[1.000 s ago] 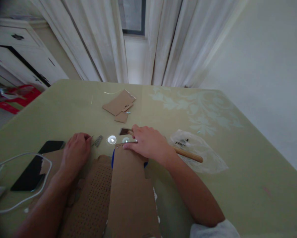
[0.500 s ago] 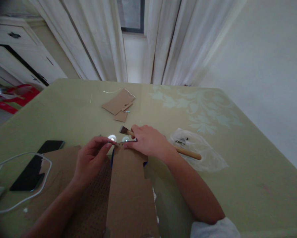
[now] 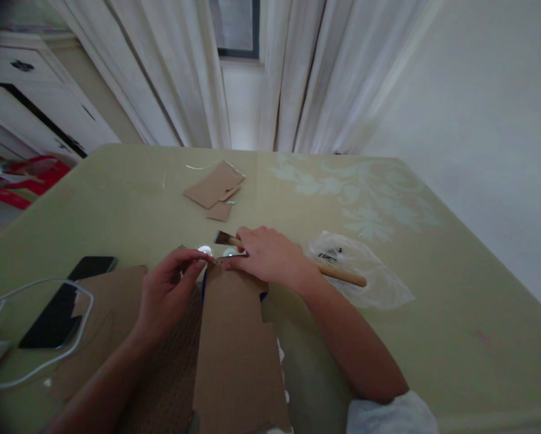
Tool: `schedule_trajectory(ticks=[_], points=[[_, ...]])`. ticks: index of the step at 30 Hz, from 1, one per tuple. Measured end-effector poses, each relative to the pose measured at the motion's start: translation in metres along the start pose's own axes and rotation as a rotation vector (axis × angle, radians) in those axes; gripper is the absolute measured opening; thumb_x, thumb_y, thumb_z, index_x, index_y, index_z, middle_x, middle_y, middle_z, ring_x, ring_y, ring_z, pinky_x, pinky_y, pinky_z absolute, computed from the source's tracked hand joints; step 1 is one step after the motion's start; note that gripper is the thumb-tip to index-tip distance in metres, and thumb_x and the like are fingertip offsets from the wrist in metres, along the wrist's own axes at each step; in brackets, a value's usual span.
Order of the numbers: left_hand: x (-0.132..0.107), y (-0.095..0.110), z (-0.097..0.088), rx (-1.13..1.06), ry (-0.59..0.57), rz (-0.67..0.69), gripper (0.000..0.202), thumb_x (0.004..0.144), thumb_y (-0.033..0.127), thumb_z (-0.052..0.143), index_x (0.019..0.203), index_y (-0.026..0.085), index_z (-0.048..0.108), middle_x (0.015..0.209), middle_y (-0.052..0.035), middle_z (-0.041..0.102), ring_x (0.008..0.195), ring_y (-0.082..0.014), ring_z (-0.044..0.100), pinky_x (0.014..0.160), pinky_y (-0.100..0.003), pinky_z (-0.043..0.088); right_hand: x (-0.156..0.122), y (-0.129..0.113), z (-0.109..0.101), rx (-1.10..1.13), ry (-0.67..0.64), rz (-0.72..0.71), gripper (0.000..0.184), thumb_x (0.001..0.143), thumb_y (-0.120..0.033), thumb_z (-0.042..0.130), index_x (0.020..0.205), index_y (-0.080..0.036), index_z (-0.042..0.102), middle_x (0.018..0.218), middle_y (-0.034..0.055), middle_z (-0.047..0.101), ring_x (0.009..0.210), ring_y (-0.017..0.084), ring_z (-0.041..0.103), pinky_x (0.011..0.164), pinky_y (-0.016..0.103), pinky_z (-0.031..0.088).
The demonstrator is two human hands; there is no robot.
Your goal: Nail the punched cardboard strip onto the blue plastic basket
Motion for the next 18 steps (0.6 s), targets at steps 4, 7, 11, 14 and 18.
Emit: schedule_trajectory(ticks=[4, 7, 11, 14, 18], points=[[0.0001, 0.0033, 0.0011, -0.006, -0.003, 0.014, 0.013, 0.1, 0.035, 0.072, 0.102, 0.025, 0.08, 0.096, -0.0015, 0.082, 0.086, -0.0203, 0.071, 0.076, -0.033, 0.052, 0.0, 0.0003, 0.0001, -0.001, -0.006, 0.006, 0.05, 0.105, -0.068, 0.069, 0.116, -0.019, 0.067, 0.113, 0.0112, 0.08, 0.107, 0.031, 0.074, 0.081, 0.034, 0.042], [-0.0007, 0.0042, 0.0011, -0.003, -0.004, 0.019, 0.013, 0.101, 0.034, 0.071, 0.102, 0.025, 0.08, 0.096, -0.0015, 0.082, 0.084, -0.0196, 0.07, 0.076, -0.032, 0.052, -0.0002, 0.0003, -0.0001, -0.003, -0.005, 0.007, 0.05, 0.105, -0.068, 0.069, 0.117, -0.019, 0.067, 0.113, 0.0112, 0.08, 0.107, 0.031, 0.074, 0.081, 0.034, 0.042], [-0.0018, 0.003, 0.0003, -0.003, -0.01, 0.026, 0.013, 0.102, 0.034, 0.07, 0.104, 0.024, 0.08, 0.096, -0.0022, 0.081, 0.086, -0.0194, 0.07, 0.077, -0.032, 0.052, -0.0008, -0.0003, 0.0002, -0.003, -0.009, 0.002, 0.051, 0.105, -0.068, 0.069, 0.118, -0.019, 0.067, 0.112, 0.0113, 0.08, 0.107, 0.032, 0.074, 0.08, 0.035, 0.042], [-0.0016, 0.0028, -0.0003, -0.001, -0.007, 0.039, 0.014, 0.101, 0.033, 0.071, 0.104, 0.023, 0.08, 0.096, -0.0025, 0.081, 0.086, -0.0195, 0.071, 0.077, -0.032, 0.053, -0.0008, -0.0009, 0.0002, -0.009, -0.006, -0.004, 0.051, 0.104, -0.068, 0.07, 0.119, -0.018, 0.067, 0.112, 0.0114, 0.08, 0.107, 0.032, 0.075, 0.08, 0.035, 0.042], [-0.0016, 0.0037, -0.0002, -0.002, 0.011, 0.065, 0.013, 0.1, 0.033, 0.071, 0.102, 0.023, 0.08, 0.093, -0.002, 0.082, 0.083, -0.019, 0.07, 0.075, -0.032, 0.053, -0.0008, -0.0021, 0.0011, -0.024, -0.021, -0.009, 0.051, 0.105, -0.067, 0.069, 0.12, -0.019, 0.068, 0.116, 0.0124, 0.08, 0.11, 0.033, 0.075, 0.083, 0.035, 0.043]])
Point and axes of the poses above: each hand's wrist, its own x-axis towards the middle knuckle, its own z-axis out of the palm, y = z × x, the point moved 8 cm from there along x, towards the middle knuckle
